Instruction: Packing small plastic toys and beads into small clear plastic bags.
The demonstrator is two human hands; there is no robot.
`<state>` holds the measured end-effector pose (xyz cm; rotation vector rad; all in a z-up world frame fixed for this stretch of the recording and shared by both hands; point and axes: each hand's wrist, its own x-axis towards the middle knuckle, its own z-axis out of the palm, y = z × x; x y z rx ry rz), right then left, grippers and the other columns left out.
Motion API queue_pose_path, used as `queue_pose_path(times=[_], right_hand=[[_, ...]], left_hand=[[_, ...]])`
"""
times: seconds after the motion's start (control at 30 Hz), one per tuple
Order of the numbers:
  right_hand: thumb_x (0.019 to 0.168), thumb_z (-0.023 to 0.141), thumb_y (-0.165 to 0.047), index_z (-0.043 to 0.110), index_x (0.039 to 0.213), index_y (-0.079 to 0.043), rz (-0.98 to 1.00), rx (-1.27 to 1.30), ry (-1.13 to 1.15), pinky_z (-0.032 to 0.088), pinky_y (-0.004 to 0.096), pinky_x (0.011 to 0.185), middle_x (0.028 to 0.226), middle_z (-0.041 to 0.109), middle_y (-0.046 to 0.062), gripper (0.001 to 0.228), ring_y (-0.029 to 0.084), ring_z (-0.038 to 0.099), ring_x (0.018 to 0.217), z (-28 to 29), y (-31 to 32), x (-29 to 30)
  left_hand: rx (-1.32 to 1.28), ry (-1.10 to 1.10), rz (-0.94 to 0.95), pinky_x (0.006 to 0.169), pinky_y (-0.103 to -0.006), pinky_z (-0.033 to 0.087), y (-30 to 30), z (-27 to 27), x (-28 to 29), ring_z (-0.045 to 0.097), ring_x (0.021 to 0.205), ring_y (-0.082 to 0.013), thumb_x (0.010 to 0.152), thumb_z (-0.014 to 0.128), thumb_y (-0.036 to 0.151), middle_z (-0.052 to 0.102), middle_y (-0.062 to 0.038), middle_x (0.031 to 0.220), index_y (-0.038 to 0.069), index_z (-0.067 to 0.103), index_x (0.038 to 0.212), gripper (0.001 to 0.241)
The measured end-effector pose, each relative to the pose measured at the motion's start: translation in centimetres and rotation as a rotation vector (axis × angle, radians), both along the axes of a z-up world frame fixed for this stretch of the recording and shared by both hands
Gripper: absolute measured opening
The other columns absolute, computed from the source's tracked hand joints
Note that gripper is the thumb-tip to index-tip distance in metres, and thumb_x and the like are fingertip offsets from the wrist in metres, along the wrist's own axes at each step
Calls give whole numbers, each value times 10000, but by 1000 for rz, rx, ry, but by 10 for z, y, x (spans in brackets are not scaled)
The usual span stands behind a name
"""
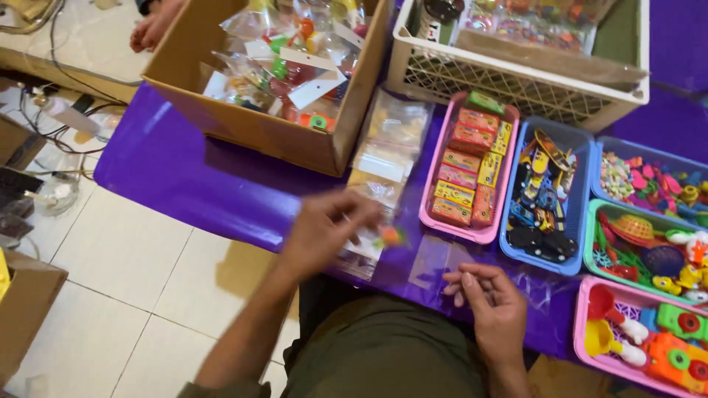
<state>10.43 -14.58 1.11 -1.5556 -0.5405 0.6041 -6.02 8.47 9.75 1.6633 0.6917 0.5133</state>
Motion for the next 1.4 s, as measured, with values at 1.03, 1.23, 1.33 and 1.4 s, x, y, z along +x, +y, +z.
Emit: queue_pose_path(times=[1.03,1.23,1.33,1.4], right_hand=[[932,738,-63,791,1058,-125,-87,-506,-969,555,451,884,911,727,125,151,370,705,966,-23,-11,352],[843,816,-158,824,970,-156,78,-637,-1061,538,540,863,820,693,217,127,475,691,905,-30,6,380],[865,827,-136,828,979,-157,65,-572,-1029,549,495,841,837,694,175,115,438,695,871,-21,5,369],[853,833,-132,811,983,-114,69,-503,-1040,552,497,828,873,678,191,133,436,688,876,-24,3,372]], left_hand=[[-1406,-658,-188,1089,-522,493,-104,-58,277,581,1296,-424,945,605,538,584,-249,1409,0,559,1425,722],[-1231,-589,-79,1169,-526,288,-84,-80,345,417,1441,-346,1006,486,583,545,-140,1498,120,532,1500,678],[-1177,-558,-22,1167,-516,276,-80,-102,361,407,1432,-325,1029,459,572,574,-110,1466,146,541,1487,630],[-1167,-577,-31,1131,-474,373,-82,-111,368,460,1355,-314,1048,442,536,588,-142,1423,121,517,1492,612]])
